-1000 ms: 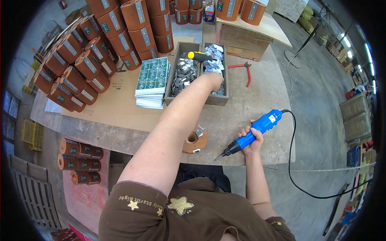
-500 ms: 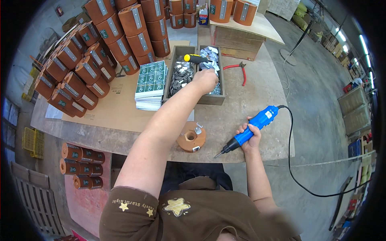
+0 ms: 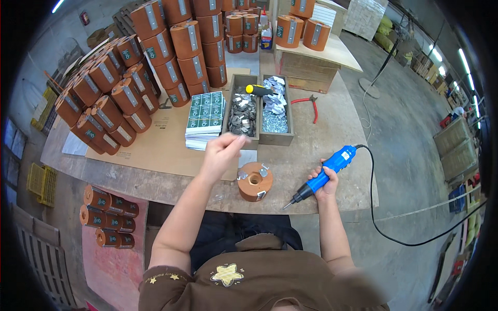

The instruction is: Assembling small cylindrical wooden or bamboo components using an electric screwdriver and a manual screwdriver.

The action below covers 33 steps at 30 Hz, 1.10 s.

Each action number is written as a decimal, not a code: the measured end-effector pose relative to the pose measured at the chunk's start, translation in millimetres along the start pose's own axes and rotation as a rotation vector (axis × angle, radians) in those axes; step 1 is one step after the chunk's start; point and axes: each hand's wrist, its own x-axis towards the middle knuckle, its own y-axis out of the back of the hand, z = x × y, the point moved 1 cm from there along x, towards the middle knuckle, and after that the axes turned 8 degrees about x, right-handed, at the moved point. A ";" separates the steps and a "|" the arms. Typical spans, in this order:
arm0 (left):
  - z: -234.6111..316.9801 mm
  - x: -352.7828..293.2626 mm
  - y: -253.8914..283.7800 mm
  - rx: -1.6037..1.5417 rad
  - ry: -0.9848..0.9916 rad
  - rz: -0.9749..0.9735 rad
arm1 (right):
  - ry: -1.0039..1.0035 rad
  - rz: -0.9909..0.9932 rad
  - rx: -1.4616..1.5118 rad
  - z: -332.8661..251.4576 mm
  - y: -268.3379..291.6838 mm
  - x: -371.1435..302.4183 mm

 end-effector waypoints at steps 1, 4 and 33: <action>-1.9 -14.2 5.4 -0.001 -0.002 0.012 | 0.004 0.019 0.007 -0.3 -1.0 -1.6; -7.9 -49.6 11.7 -0.229 0.132 -0.062 | 0.034 0.010 0.030 2.0 -12.6 -11.2; 3.4 -113.4 -23.0 -0.902 0.415 -0.256 | 0.532 -0.824 -0.081 -3.6 -186.9 -112.7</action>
